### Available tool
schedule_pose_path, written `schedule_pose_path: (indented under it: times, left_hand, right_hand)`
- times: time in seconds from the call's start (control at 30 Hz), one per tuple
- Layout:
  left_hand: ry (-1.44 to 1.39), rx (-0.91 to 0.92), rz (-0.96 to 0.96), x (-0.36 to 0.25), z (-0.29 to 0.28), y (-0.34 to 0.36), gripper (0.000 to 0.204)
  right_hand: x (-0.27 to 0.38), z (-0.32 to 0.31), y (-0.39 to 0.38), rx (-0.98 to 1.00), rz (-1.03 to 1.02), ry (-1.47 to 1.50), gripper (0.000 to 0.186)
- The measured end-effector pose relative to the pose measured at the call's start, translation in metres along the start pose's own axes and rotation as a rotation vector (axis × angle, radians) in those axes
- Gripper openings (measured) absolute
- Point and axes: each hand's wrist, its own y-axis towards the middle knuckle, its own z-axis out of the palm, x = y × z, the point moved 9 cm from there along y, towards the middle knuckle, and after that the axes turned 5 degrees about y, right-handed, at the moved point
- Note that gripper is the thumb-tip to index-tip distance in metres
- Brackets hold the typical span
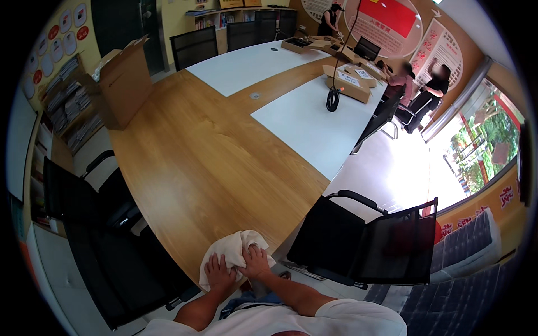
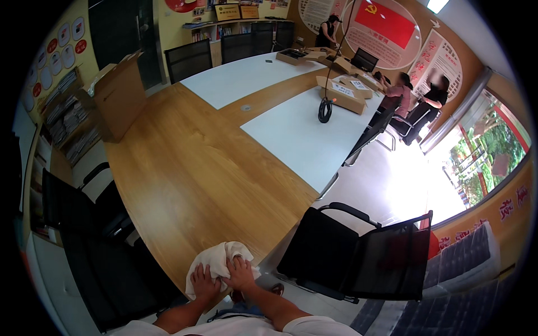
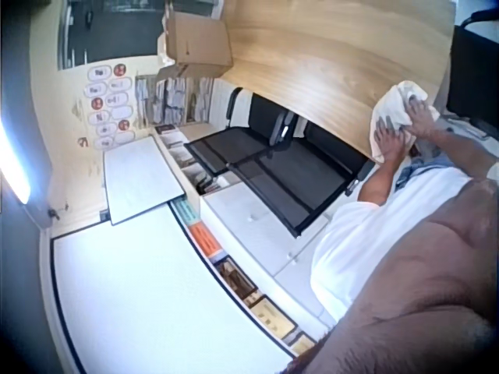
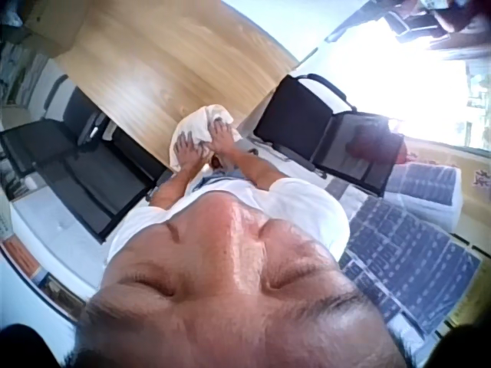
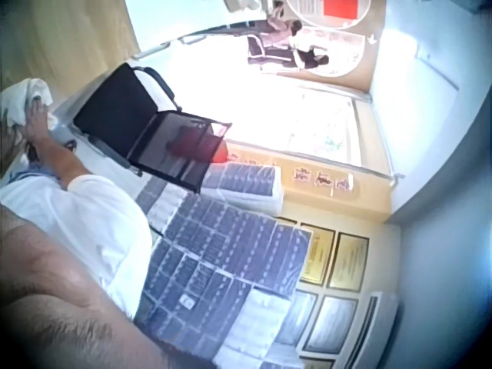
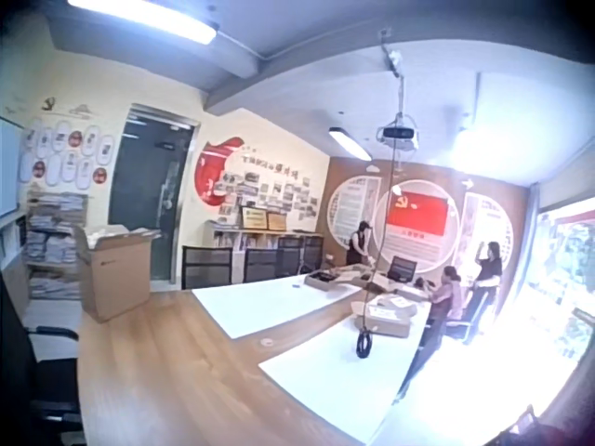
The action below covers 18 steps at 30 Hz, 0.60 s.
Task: The person wipes down a wooden conference table and a glass door frame using a white cloth by hand.
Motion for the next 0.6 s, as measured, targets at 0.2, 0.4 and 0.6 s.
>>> schedule_pose_path:
  times: [0.2,0.4,0.6]
  left_hand:
    - [0.044,-0.007,0.073,0.000,0.008,0.026,0.076]
    - [0.065,-0.017,0.083,0.001,0.015,0.078,0.077]
    - [0.074,-0.027,0.060,0.002,0.019,0.124,0.079]
  right_hand:
    - [-0.005,-0.008,0.018,-0.008,-0.003,0.024,0.084]
    - [-0.020,-0.018,0.070,-0.035,-0.034,-0.029,0.082]
    - [-0.037,-0.014,0.114,-0.010,0.013,-0.035,0.081]
